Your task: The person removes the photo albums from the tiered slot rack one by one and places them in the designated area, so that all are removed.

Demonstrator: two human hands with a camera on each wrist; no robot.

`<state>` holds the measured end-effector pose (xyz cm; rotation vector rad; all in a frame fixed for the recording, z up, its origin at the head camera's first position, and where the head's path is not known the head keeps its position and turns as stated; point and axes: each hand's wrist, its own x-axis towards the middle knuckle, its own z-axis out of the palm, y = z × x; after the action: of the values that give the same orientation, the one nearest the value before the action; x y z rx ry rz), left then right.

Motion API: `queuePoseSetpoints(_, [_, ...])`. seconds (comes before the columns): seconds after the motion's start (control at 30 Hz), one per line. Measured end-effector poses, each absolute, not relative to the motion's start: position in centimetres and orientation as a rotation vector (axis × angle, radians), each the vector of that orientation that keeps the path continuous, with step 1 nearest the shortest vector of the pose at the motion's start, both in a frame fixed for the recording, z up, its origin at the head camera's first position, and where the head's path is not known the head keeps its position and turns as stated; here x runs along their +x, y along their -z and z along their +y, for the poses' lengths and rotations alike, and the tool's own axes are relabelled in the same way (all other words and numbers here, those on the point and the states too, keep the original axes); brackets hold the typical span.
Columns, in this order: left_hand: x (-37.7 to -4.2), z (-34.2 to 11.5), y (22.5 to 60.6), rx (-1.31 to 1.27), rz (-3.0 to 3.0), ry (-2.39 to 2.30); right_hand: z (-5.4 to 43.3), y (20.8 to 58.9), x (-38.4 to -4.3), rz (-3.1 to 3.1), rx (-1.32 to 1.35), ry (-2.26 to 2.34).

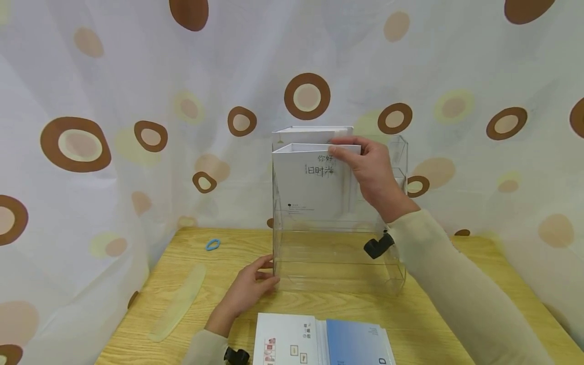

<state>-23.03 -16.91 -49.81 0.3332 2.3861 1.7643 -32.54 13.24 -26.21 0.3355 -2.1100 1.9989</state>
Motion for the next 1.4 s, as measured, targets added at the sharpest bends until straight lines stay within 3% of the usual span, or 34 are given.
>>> queuePoseSetpoints(0.73, [-22.9,-16.7,49.6,0.338,2.405,-1.753,16.1,26.1,-30.0,-1.994,0.308,-2.073])
queuePoseSetpoints(1.4, [-22.7,-16.6,49.6,0.323,2.451,-1.725,19.9,27.7,-24.1,-2.318,0.208,-1.826])
